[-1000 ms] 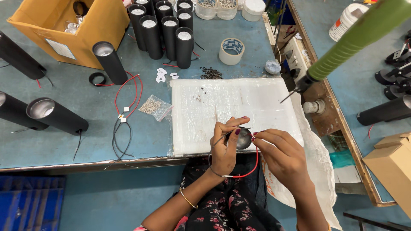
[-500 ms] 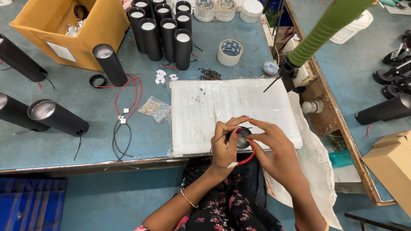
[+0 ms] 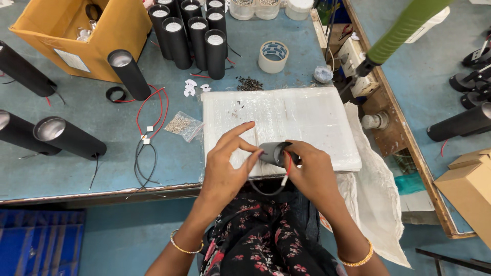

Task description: The person assembles LED light fixtures by inserting wires into cylindrical housings, securing components with a green handheld tool, and placing finished units on the workbench. The person handles multiple housings one at a time, threading wires and tightening parts before setting each completed unit aside.

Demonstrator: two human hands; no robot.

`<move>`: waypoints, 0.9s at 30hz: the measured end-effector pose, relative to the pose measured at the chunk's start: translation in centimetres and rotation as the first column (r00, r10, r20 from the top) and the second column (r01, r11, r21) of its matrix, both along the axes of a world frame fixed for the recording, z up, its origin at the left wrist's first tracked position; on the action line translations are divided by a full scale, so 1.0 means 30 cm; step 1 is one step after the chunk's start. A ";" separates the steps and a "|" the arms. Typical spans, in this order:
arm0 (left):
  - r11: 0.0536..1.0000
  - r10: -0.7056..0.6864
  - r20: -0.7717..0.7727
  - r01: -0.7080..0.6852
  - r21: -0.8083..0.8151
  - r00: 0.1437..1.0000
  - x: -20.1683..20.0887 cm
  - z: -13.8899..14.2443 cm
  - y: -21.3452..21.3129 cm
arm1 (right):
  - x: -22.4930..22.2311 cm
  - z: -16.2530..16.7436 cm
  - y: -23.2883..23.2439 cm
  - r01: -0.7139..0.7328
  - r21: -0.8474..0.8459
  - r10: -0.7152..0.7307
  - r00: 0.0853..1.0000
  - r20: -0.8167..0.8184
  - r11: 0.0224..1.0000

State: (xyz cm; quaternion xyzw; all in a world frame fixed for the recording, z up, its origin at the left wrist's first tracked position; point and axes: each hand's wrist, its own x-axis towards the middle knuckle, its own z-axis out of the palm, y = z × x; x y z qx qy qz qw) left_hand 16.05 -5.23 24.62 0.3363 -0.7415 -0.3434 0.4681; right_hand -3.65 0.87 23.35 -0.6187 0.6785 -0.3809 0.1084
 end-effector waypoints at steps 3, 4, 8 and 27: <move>0.993 -0.031 0.151 0.047 -0.106 0.988 -0.009 0.029 0.012 | 0.010 0.000 0.002 -0.057 -0.027 0.057 0.998 -0.020 0.998; 0.989 -0.038 0.188 0.063 -0.131 0.981 -0.014 0.034 0.015 | 0.015 0.000 0.005 -0.070 -0.048 0.068 0.997 -0.039 0.996; 0.972 -0.044 0.314 0.113 -0.204 0.948 -0.037 0.034 0.002 | 0.031 -0.008 0.010 -0.086 -0.054 0.082 0.994 -0.074 0.995; 0.969 -0.206 0.290 0.236 -0.073 0.935 -0.073 0.079 -0.035 | 0.026 -0.028 0.009 -0.099 -0.036 0.093 0.986 -0.136 0.994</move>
